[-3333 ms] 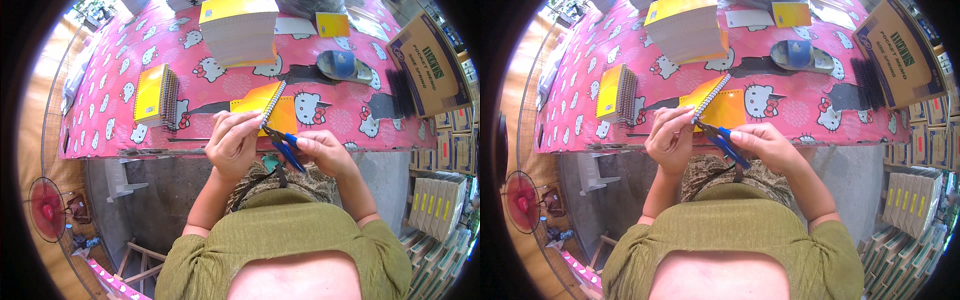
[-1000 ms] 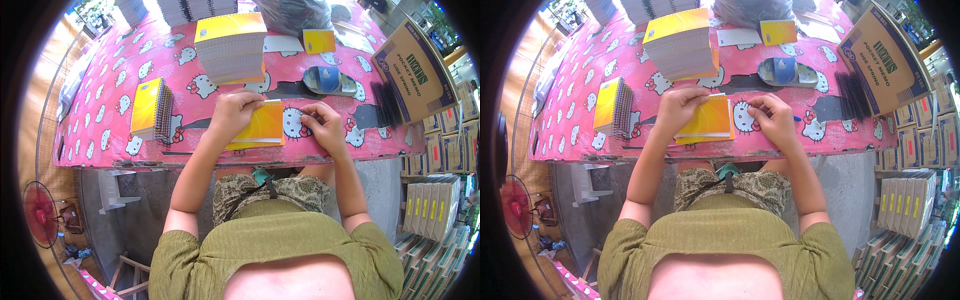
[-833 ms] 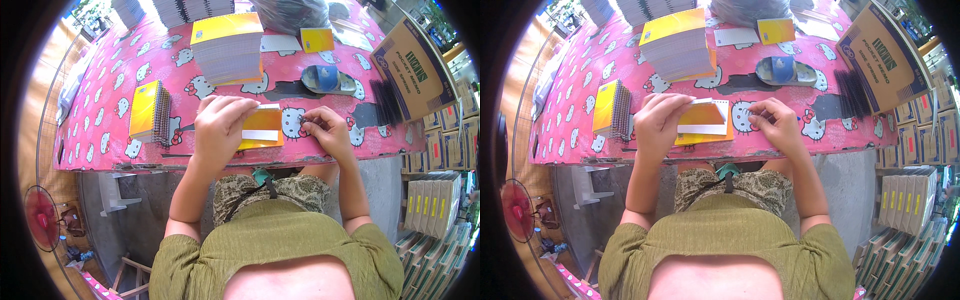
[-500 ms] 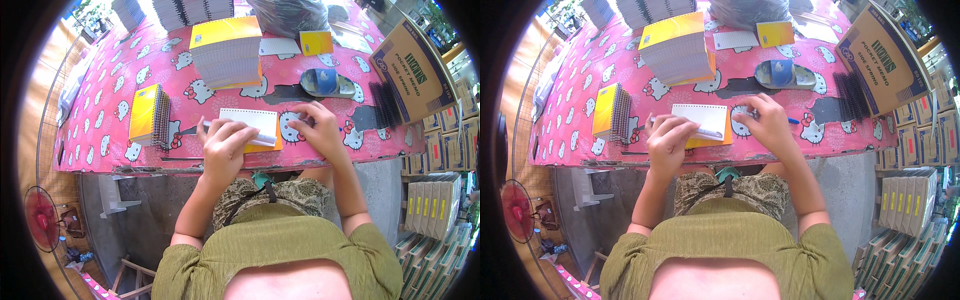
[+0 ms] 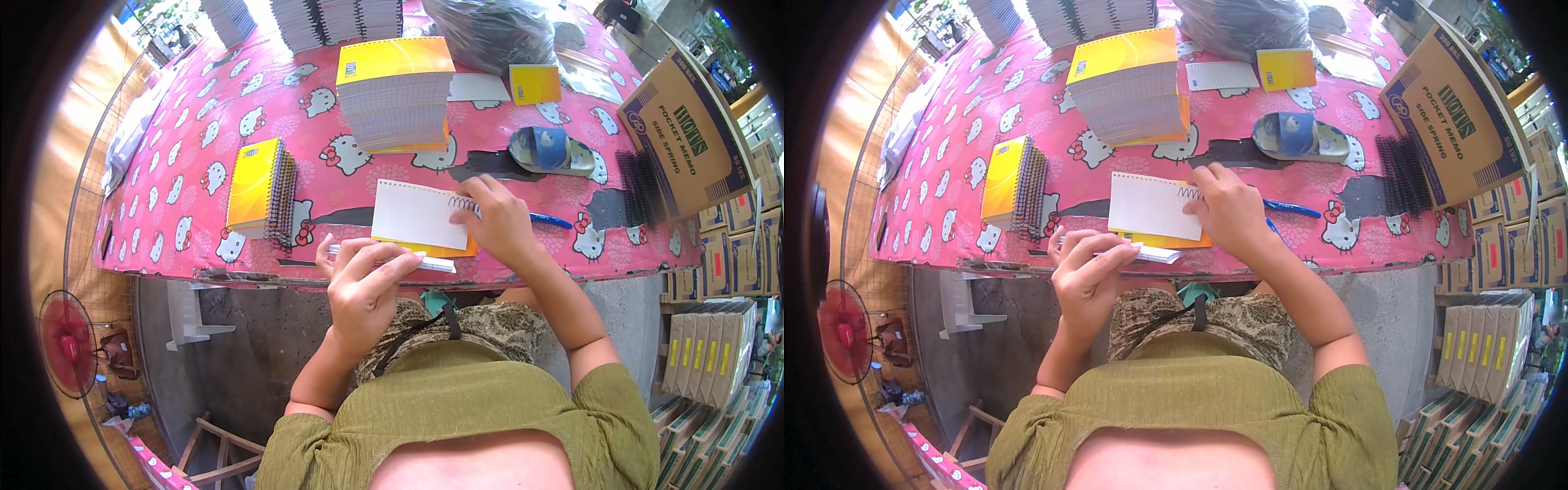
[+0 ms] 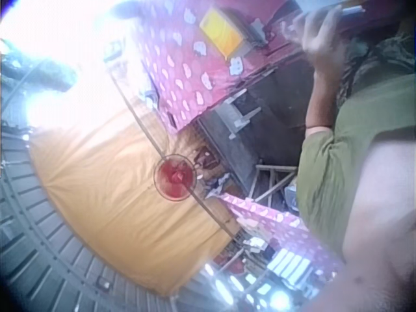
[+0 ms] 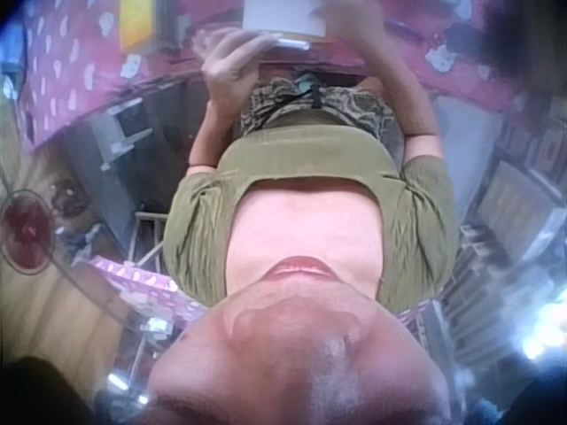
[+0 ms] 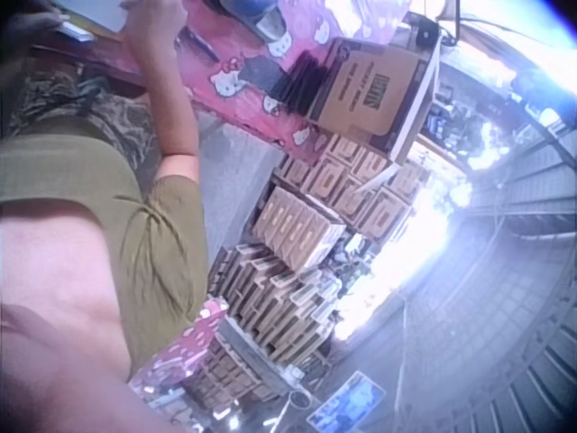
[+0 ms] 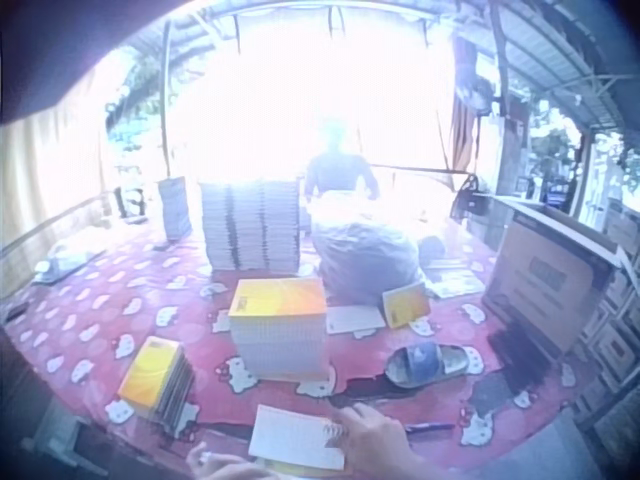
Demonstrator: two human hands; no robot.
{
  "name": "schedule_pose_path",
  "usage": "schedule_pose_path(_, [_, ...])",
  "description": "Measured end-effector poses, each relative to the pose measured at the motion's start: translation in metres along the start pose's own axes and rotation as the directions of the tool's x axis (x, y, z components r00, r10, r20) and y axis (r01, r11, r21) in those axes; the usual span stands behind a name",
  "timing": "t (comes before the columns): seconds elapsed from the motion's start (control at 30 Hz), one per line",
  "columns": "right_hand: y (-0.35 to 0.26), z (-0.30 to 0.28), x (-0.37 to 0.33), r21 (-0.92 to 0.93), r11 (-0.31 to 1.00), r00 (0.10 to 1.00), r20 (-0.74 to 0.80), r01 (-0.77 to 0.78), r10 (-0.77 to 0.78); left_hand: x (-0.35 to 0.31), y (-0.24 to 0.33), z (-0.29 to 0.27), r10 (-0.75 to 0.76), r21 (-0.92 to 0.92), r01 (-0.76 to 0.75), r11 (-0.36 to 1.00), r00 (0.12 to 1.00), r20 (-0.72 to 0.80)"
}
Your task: The person inserts a plastic binding coil into a small yellow notebook, trims the end of the coil with pliers, and places the finished notebook onto a stack.
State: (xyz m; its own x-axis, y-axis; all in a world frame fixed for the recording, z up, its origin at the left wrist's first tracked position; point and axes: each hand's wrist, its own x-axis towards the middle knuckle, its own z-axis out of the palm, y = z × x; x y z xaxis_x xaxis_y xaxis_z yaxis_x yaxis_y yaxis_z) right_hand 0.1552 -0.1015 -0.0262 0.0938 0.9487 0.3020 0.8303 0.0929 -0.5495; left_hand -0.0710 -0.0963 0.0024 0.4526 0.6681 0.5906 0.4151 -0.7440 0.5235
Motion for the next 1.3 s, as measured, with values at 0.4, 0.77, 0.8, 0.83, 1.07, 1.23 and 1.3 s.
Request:
schedule_pose_path(0.4, [-0.013,-0.067,0.001,0.264,0.957,0.973,-0.221,0.12,-0.061,0.034,0.01,0.009,0.084,0.009,-0.084,0.996,0.996,-0.041])
schedule_pose_path(0.77, [-0.002,-0.065,-0.012,0.358,0.925,0.988,0.126,-0.13,0.09,0.034,-0.022,0.053,0.066,-0.034,-0.067,0.997,0.997,-0.037])
schedule_pose_path(0.8, [-0.005,-0.07,-0.02,0.303,0.943,0.988,0.099,-0.14,0.115,0.034,-0.019,0.053,0.035,-0.049,-0.037,0.998,0.998,-0.045])
schedule_pose_path(0.83, [-0.007,-0.069,-0.028,0.282,0.933,0.967,0.183,-0.224,0.176,0.035,-0.016,0.053,0.003,-0.063,-0.007,0.998,0.999,-0.05])
schedule_pose_path(1.07, [-0.026,-0.024,-0.054,0.278,0.932,0.908,0.405,-0.234,0.107,0.037,-0.016,0.056,0.033,-0.012,-0.033,0.999,0.998,-0.049])
schedule_pose_path(1.23, [-0.02,-0.06,-0.04,0.264,0.893,0.92,0.247,-0.366,0.304,0.035,-0.019,0.054,0.007,-0.03,-0.008,1.0,1.0,-0.021])
schedule_pose_path(1.3, [-0.013,-0.06,-0.038,0.331,0.901,0.96,0.084,-0.28,0.267,0.036,-0.018,0.054,0.005,-0.035,-0.006,0.999,1.0,-0.023])
